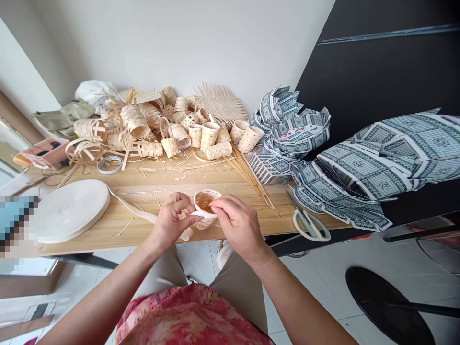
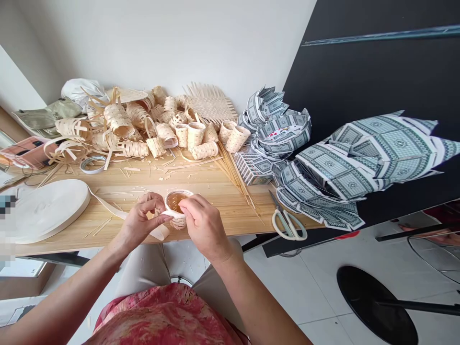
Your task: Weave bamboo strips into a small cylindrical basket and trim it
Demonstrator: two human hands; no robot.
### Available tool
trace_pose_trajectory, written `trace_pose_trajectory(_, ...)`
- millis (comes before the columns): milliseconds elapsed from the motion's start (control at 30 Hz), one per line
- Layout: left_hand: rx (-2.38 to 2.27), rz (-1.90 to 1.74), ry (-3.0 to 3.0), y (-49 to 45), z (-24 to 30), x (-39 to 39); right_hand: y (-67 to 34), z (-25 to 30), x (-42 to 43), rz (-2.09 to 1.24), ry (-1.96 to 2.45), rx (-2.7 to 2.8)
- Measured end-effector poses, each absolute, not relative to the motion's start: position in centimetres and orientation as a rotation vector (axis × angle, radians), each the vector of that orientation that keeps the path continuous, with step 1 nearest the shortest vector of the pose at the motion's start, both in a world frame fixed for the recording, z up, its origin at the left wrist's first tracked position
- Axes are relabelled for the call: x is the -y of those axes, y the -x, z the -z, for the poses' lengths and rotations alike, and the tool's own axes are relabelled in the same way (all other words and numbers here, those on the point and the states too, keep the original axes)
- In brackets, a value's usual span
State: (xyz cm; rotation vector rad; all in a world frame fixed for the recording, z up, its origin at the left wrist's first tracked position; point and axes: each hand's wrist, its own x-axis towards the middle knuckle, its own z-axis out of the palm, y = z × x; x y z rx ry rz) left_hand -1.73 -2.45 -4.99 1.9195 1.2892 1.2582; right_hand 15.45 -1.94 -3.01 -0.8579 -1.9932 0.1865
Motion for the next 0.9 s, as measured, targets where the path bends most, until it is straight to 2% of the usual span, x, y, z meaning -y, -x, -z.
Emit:
trace_pose_trajectory(433,-0.92,-1.061,-1.64,2.9,2.5,1.8,-15.3,2.4,1.8,-0.216,0.894,2.01)
trace_pose_trajectory(900,-0.942,-1.138,-1.673,2.2,2.8,1.2,-15.3,2.3,1.8,-0.255,0.907,2.019)
